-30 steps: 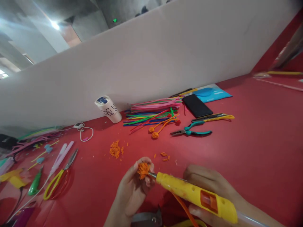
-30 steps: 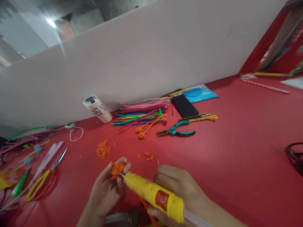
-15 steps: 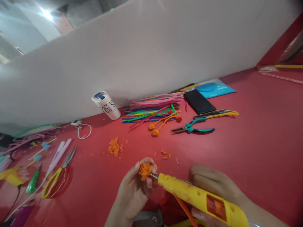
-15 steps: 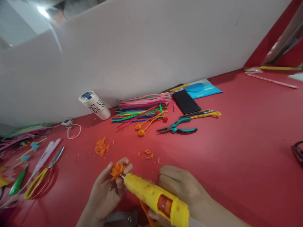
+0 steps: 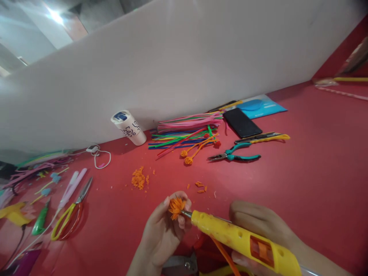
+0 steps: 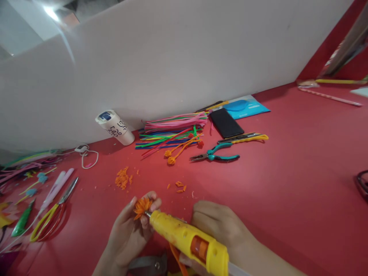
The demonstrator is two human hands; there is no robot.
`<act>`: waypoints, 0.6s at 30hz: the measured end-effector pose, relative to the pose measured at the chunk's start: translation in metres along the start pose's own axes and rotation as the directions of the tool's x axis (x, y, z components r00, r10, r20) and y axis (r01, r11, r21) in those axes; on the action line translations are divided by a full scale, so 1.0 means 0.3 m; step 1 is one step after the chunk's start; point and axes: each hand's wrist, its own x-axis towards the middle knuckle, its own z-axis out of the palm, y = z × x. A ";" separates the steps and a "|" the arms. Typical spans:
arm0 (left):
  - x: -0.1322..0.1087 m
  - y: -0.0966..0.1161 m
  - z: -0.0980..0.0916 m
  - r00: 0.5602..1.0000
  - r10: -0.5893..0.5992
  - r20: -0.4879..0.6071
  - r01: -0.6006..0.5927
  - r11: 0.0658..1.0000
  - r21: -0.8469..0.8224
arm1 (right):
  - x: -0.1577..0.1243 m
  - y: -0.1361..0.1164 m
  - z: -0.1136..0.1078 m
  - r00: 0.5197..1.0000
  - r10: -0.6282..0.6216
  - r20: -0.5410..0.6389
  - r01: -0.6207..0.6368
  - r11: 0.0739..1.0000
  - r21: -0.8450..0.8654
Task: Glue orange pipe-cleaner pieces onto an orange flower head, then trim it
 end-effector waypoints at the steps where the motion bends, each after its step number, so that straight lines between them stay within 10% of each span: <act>1: 0.000 0.000 -0.002 1.000 -0.002 0.000 0.002 1.000 0.001 | 0.001 0.000 -0.001 1.000 -0.001 0.000 0.001 1.000 0.002; 18: 0.003 0.008 -0.011 0.985 0.171 -0.028 -0.164 0.974 0.156 | -0.005 -0.005 -0.014 0.993 0.109 -0.055 -0.105 0.992 0.069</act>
